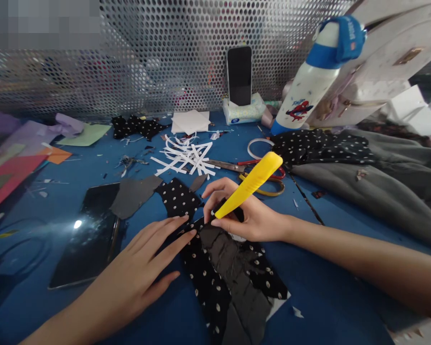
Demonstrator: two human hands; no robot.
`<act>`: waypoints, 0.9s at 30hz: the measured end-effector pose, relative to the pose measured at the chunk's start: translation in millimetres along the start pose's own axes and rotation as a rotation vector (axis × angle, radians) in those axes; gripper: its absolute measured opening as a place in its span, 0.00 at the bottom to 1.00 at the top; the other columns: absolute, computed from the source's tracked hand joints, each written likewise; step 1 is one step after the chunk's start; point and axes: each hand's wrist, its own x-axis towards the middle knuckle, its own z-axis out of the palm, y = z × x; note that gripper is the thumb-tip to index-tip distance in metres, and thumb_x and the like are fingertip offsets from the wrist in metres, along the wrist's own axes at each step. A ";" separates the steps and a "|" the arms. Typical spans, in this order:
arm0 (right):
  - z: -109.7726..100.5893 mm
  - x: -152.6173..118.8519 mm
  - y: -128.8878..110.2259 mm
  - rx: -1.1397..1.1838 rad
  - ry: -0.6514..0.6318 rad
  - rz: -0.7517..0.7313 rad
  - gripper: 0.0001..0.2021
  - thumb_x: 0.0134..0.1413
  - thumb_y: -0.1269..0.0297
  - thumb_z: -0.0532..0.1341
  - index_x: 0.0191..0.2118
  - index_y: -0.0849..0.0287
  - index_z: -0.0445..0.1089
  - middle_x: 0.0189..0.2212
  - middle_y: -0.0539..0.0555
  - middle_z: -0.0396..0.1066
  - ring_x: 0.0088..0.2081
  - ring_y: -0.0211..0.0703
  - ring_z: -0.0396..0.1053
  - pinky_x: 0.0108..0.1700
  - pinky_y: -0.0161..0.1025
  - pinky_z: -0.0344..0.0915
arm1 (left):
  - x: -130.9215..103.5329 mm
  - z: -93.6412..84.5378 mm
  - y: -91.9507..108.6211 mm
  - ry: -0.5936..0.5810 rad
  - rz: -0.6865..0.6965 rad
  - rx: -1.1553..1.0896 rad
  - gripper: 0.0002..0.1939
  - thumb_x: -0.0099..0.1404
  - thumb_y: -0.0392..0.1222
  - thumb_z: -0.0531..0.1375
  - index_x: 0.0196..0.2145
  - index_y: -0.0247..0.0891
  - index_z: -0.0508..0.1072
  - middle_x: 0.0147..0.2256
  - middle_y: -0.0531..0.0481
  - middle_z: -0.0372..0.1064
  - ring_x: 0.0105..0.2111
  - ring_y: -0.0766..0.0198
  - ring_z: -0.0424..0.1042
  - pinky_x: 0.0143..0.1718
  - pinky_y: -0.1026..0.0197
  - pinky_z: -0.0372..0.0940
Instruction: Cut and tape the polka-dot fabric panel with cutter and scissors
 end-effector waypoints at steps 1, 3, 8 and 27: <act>0.3 0.0 -0.3 -0.007 0.000 -0.003 0.22 0.60 0.77 0.61 0.55 0.57 0.54 0.39 0.54 0.70 0.42 0.41 0.71 0.44 0.40 0.68 | -0.2 0.0 0.0 0.000 0.002 0.001 0.29 0.72 0.38 0.52 0.68 0.41 0.53 0.68 0.42 0.47 0.65 0.45 0.52 0.59 0.38 0.63; 0.9 0.3 -0.9 -0.019 0.002 -0.015 0.22 0.59 0.78 0.61 0.55 0.58 0.54 0.39 0.54 0.69 0.42 0.40 0.71 0.44 0.39 0.68 | -0.9 0.2 -0.1 -0.002 0.003 0.003 0.29 0.71 0.38 0.52 0.68 0.41 0.53 0.68 0.42 0.48 0.65 0.45 0.52 0.60 0.38 0.62; 2.1 1.4 -2.0 -0.036 0.007 -0.039 0.22 0.57 0.80 0.61 0.54 0.59 0.55 0.39 0.54 0.69 0.42 0.39 0.71 0.44 0.37 0.68 | -1.0 1.1 -0.4 -0.009 -0.005 0.005 0.29 0.71 0.38 0.52 0.68 0.42 0.53 0.68 0.42 0.48 0.65 0.45 0.52 0.60 0.38 0.62; 5.5 2.6 -3.8 -0.129 0.068 -0.022 0.16 0.55 0.78 0.61 0.46 0.58 0.59 0.37 0.52 0.69 0.38 0.37 0.72 0.40 0.35 0.70 | -0.4 -1.0 0.0 -0.002 -0.002 -0.013 0.28 0.71 0.38 0.52 0.67 0.42 0.54 0.67 0.42 0.48 0.65 0.45 0.53 0.60 0.38 0.62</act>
